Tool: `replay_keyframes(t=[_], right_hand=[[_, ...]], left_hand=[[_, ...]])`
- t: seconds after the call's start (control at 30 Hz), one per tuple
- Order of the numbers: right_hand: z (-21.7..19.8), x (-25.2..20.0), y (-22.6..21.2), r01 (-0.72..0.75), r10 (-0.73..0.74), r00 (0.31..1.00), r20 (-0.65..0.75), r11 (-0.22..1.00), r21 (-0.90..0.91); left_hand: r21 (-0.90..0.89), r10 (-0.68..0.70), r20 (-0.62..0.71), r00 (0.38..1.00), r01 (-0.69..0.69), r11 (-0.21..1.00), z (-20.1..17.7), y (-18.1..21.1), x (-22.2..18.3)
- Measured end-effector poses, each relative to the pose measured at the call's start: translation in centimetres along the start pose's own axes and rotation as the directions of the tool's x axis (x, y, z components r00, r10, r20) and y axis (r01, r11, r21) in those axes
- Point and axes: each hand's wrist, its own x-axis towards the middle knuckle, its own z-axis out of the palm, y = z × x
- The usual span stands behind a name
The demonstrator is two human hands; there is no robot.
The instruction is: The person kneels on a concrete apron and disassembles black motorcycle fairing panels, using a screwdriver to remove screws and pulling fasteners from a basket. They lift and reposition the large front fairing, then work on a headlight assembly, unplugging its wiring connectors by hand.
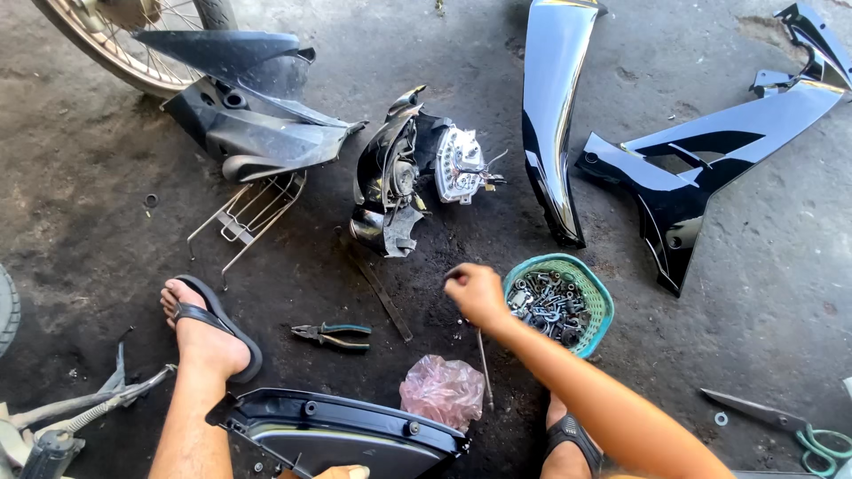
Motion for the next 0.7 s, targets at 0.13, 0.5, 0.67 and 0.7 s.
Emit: replay_keyframes(t=[0.13, 0.5, 0.67, 0.7], right_hand=[[-7.7, -0.4, -8.0, -0.487, 0.459, 0.873, 0.167, 0.838, 0.245], [-9.2, -12.6, -11.4, -0.003, -0.108, 0.923, 0.369, 0.958, 0.288], [-7.6, -14.9, -10.5, -0.052, -0.103, 0.867, 0.488, 0.955, 0.293], [-7.3, -15.0, -10.1, -0.06, -0.09, 0.87, 0.484, 0.956, 0.286]], left_hand=[[0.106, 0.025, -0.092, 0.995, -0.016, 0.994, 2.7, -3.2, 6.1], [0.113, 0.027, -0.029, 0.999, -0.024, 0.993, 0.9, -0.2, -0.4], [0.147, 0.086, 0.002, 0.996, -0.085, 0.986, -2.6, 2.4, -7.5], [0.149, 0.099, 0.007, 0.995, -0.099, 0.984, -3.2, 3.3, -9.0]])
